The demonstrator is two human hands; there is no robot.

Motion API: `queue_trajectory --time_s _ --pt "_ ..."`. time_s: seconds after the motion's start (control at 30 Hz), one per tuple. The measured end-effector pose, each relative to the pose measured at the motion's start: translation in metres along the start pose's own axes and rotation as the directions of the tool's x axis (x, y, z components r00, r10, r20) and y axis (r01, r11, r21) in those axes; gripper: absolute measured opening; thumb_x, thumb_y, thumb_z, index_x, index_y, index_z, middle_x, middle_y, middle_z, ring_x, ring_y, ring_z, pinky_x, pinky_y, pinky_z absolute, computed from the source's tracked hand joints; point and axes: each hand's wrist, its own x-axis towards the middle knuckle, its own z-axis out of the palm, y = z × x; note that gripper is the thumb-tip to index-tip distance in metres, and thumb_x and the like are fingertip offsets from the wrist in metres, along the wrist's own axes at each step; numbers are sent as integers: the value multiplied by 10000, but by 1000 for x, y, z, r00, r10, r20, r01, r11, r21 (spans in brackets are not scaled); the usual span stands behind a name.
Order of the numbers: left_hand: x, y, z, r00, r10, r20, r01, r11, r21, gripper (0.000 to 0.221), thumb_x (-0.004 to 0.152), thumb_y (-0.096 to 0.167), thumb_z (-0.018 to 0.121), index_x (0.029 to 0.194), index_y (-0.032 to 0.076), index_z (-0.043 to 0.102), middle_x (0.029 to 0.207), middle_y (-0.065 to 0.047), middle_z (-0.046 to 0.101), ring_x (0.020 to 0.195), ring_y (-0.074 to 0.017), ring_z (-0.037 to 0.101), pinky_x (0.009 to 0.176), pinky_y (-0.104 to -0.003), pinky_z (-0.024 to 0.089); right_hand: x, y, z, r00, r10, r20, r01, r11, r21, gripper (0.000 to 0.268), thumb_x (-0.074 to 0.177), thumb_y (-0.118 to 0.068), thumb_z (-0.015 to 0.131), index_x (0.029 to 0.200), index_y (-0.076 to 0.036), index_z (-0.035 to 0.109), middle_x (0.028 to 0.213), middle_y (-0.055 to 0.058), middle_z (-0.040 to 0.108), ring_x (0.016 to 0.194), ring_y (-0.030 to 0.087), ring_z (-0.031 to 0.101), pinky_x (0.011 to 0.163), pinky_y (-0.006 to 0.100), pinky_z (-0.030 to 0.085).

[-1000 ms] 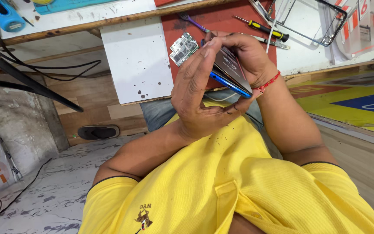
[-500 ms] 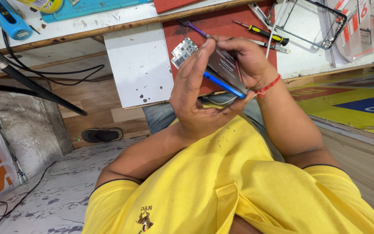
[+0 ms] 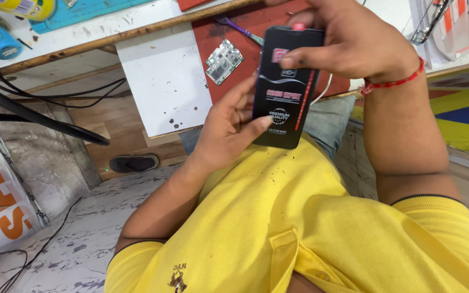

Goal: The person disassembles a mobile phone by hand and using a blue pry tool, removing the battery and internal circuit components from the frame.

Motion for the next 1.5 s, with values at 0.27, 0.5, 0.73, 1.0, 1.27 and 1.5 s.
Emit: queue_trajectory --time_s 0.27,0.5,0.73,1.0,1.27,1.5 --pt "55 -4 8 894 388 -222 -259 854 451 894 922 109 892 1533 18 246 1405 -140 503 1312 -239 535 1175 -363 480 17 -4 35 945 -177 -276 32 887 -460 325 1081 -246 817 1201 23 680 957 172 732 840 285 717 721 370 563" --pt "72 20 0 908 34 -417 -293 764 -575 340 1022 210 733 1222 59 503 927 -59 607 816 -174 641 757 -366 556 -13 -10 78 775 -531 -342 343 809 -478 506 880 -155 838 1248 57 563 1138 224 693 1000 356 714 910 406 577" --pt "79 23 15 907 -47 -419 -248 744 -620 331 1006 199 725 1182 43 492 930 -57 597 824 -171 641 775 -351 566 -22 21 85 700 -578 -420 291 767 -571 347 937 30 872 1205 32 652 1104 199 742 1007 307 768 843 326 612" --pt "64 -5 12 851 282 -443 -438 847 -302 543 1108 73 670 1494 34 290 1181 -72 530 1075 -118 557 998 -288 483 -33 38 107 709 -436 -554 253 891 -378 368 972 79 721 1300 56 557 1179 207 668 1006 288 706 864 338 597" --pt "48 4 2 705 674 -219 -353 602 716 935 1027 203 740 1662 139 56 1588 -115 299 1494 -220 252 1292 -388 198 -46 57 86 744 -255 -618 115 959 -258 327 1095 -9 749 1373 50 587 1090 113 722 862 111 698 762 214 575" --pt "57 48 -4 868 440 230 -245 -23 969 942 838 284 924 1559 99 347 1446 -144 496 1351 -393 454 1147 -561 359 -53 17 46 797 -319 -513 131 921 -368 389 1069 -76 796 1328 68 545 1119 142 709 960 146 702 836 223 564"
